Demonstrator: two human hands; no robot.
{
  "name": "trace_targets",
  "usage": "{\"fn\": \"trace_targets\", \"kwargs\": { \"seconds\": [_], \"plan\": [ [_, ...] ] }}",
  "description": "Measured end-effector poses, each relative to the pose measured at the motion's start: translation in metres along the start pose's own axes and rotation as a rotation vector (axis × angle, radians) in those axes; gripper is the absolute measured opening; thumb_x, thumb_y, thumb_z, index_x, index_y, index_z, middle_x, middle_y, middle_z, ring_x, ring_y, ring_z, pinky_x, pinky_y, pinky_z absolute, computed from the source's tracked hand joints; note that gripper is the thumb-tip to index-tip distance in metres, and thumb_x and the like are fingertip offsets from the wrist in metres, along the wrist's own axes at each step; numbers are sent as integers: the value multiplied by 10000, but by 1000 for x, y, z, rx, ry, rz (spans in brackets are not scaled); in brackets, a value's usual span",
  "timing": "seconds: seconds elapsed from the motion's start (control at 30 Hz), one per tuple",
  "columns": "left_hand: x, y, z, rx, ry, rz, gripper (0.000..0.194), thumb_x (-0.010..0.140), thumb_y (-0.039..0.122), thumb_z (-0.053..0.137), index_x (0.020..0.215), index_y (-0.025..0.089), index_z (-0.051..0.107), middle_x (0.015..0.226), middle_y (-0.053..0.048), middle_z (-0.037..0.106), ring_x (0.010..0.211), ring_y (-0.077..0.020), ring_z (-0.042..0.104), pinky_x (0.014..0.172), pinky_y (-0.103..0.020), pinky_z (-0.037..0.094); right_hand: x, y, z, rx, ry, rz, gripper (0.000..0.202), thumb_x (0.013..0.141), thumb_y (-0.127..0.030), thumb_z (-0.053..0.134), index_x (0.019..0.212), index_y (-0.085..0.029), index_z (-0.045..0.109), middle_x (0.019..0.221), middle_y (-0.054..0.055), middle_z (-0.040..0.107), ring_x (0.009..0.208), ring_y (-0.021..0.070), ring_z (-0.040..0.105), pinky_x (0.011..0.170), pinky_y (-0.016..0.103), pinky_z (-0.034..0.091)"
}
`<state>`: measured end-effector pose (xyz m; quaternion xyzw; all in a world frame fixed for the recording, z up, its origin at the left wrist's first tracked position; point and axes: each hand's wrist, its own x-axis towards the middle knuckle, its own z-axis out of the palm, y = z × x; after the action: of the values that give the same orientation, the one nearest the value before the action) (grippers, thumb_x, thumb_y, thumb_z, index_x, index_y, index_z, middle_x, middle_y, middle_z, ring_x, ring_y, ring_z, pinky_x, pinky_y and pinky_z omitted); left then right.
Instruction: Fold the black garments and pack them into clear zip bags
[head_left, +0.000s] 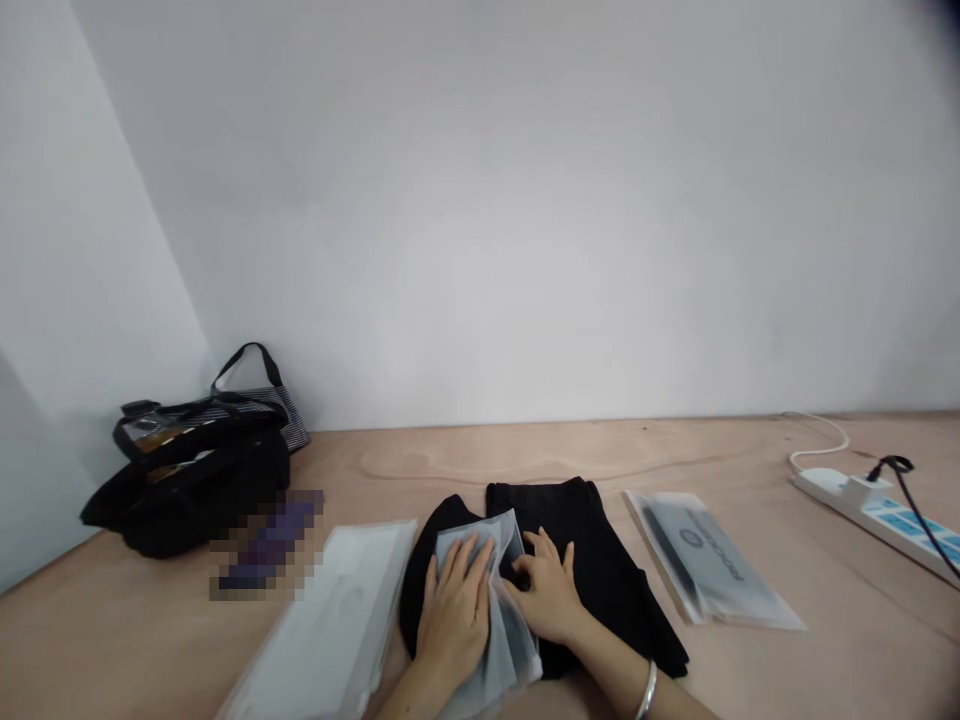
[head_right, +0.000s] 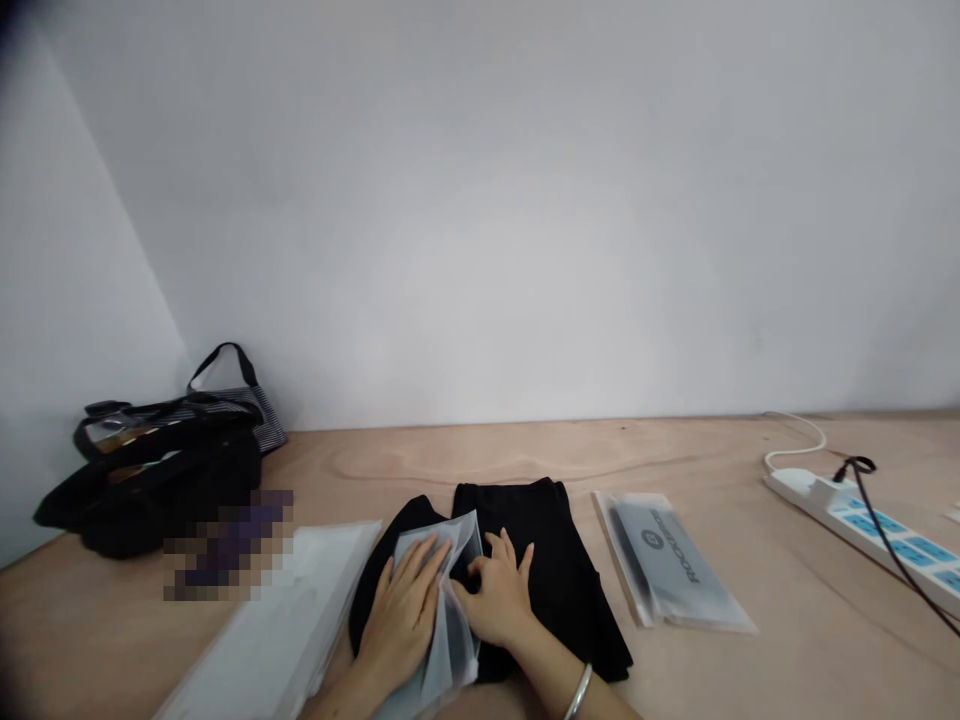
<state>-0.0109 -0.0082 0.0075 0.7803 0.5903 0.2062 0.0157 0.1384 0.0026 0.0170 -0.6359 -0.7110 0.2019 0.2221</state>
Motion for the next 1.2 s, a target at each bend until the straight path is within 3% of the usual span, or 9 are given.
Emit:
{"fn": "trace_targets", "kwargs": {
  "seconds": [0.1, 0.2, 0.3, 0.5, 0.63, 0.73, 0.83, 1.0, 1.2],
  "plan": [
    [-1, -2, 2, 5, -7, 3, 416, 899, 297, 276, 1309, 328, 337, 1380, 17, 350, 1273, -209, 268, 1036, -481, 183, 4, 12, 0, 29, 65, -8, 180, 724, -343, 517, 752, -202, 625, 1290, 74, 444, 1273, 278, 235, 1014, 543, -1],
    [-2, -3, 4, 8, -33, 31, 419, 909, 323, 258, 1327, 350, 285, 1399, 24, 313, 1292, -205, 225, 1042, -487, 160, 9, 30, -9, 103, 150, 21, 189, 754, -310, 477, 828, -182, 594, 1128, 92, 569, 1116, 231, 461, 1001, 419, 220],
    [-3, -3, 6, 26, -43, 50, 425, 907, 331, 277, 1330, 363, 268, 1412, 21, 286, 1305, -212, 188, 1048, -488, 139, 16, 51, -28, 134, 172, 40, 217, 799, -290, 413, 916, -166, 548, 910, 70, 639, 890, 177, 583, 817, 268, 398],
    [-3, 0, 6, 46, -56, -20, 433, 881, 318, 332, 1315, 317, 336, 1414, -11, 285, 1311, -253, 156, 1047, -498, 127, 43, 92, -67, 91, 288, 176, 249, 807, -308, 397, 946, -142, 522, 915, 99, 623, 894, 202, 574, 761, 271, 409],
    [-3, 3, 5, 75, -28, -65, 427, 848, 312, 376, 1272, 290, 419, 1392, -27, 325, 1301, -259, 187, 1043, -493, 140, 58, 99, -69, 54, 368, 275, 362, 853, -319, 292, 1061, -98, 489, 936, 133, 613, 875, 211, 582, 722, 282, 422],
    [-3, 3, 3, 84, 24, -124, 419, 811, 326, 428, 1219, 247, 489, 1353, -51, 375, 1267, -266, 260, 1022, -452, 221, 55, 89, -62, 0, 419, 296, 429, 821, -272, 361, 1169, -29, 428, 1085, 212, 548, 1028, 262, 512, 827, 334, 380],
    [-3, 1, 0, 39, 92, -160, 417, 773, 302, 479, 1178, 216, 522, 1321, -76, 384, 1227, -275, 310, 973, -417, 313, 44, 76, -57, -224, 459, 201, 535, 782, -273, 456, 1258, -46, 371, 1309, 229, 365, 1226, 331, 289, 960, 448, 233],
    [-1, -9, -4, -128, 181, -205, 412, 703, 162, 516, 1115, 175, 538, 1277, -101, 361, 1164, -255, 386, 964, -380, 348, 35, 68, -45, -503, 164, -157, 544, 826, -478, 393, 1313, -237, 362, 1412, 79, 271, 1306, 292, 107, 1017, 501, 29],
    [2, -18, -13, -442, 107, -269, 255, 666, 184, 561, 920, 184, 590, 991, -52, 585, 959, -213, 561, 868, -345, 432, 35, 72, -24, -534, 53, -46, 581, 846, -554, 280, 1359, -285, 233, 1426, 77, 226, 1307, 307, 89, 973, 581, -45]
  ]
}}
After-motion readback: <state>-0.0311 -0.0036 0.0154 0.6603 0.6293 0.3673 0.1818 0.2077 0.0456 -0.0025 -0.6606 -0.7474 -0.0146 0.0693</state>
